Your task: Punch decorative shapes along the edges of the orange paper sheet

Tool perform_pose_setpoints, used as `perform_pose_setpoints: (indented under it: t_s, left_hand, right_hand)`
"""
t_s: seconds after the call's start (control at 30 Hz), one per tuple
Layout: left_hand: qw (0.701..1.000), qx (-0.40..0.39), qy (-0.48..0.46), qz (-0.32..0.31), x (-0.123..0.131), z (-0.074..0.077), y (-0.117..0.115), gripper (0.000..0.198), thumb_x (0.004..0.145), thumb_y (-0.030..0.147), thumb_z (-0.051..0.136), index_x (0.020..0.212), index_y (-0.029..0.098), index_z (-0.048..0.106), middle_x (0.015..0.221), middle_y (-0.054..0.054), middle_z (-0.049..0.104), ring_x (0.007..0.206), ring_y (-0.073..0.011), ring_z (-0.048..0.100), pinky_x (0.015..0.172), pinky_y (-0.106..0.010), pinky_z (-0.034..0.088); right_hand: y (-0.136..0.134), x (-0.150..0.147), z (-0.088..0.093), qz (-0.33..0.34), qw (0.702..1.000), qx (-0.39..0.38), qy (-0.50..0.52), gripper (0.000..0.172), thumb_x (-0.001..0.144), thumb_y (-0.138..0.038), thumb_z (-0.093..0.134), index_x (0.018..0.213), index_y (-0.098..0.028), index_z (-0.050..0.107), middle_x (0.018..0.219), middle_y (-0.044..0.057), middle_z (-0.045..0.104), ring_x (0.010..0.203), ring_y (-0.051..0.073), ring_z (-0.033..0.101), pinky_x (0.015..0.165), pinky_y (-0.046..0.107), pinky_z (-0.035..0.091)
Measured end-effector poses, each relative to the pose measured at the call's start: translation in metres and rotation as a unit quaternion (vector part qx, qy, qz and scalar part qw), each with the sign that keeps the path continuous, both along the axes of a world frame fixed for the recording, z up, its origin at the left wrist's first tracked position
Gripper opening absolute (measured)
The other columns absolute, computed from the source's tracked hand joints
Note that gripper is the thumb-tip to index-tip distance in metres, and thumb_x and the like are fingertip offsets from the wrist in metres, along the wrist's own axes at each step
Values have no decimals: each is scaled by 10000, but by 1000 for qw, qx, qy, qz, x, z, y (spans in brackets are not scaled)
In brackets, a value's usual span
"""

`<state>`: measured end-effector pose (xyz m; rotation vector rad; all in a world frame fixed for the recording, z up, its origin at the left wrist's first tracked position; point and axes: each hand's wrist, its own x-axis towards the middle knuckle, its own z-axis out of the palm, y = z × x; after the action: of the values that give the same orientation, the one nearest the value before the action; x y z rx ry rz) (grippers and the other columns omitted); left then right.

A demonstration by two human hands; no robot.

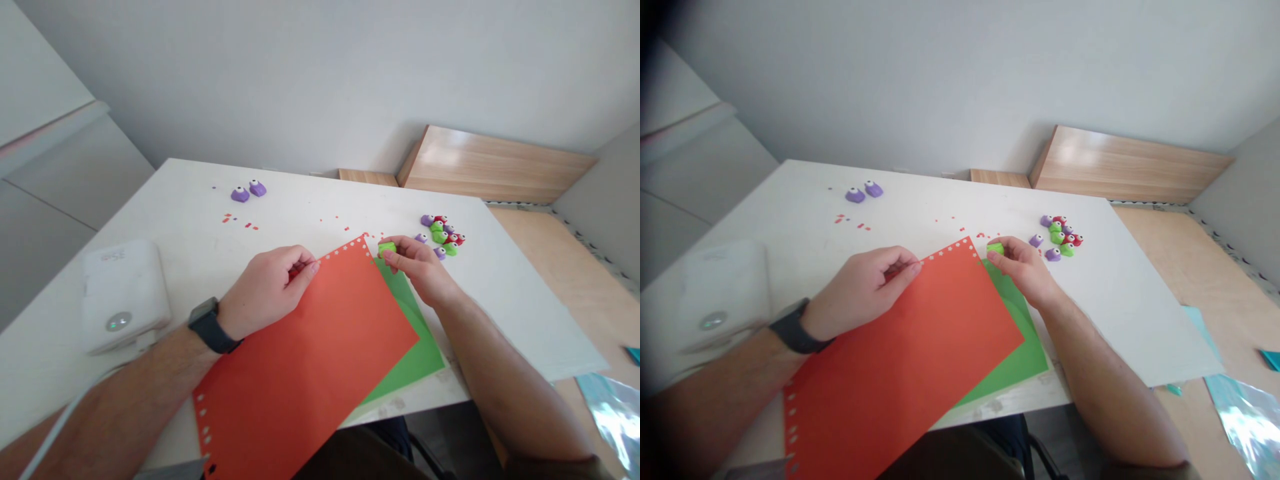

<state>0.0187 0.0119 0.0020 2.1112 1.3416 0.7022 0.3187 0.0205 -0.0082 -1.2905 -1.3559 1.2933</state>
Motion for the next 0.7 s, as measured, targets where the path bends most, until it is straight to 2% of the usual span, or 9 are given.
perform_pose_setpoints:
  t_s: [0.13,0.43,0.7]
  left_hand:
    - [1000,4,-1,0,0,2,0,254,990,421,515,922,224,660,862,-13,736,738,-163,645,676,-280,470]
    - [1000,2,-7,12,0,4,0,242,985,411,529,925,222,667,858,-7,740,742,-158,650,673,-273,466]
    - [1000,6,-4,20,0,4,0,254,989,418,518,921,224,668,860,-8,742,733,-159,647,673,-277,466]
  right_hand:
    - [0,1,0,2,1000,-1,-14,362,834,-440,778,1109,-216,708,945,32,679,813,175,555,677,306,405]
    - [-3,-1,8,71,997,-25,-30,318,864,-455,750,1036,-189,716,923,32,668,793,167,542,694,305,385]
    - [-2,2,6,72,997,-26,-31,316,881,-447,739,1071,-195,718,927,28,665,789,164,534,683,302,376]
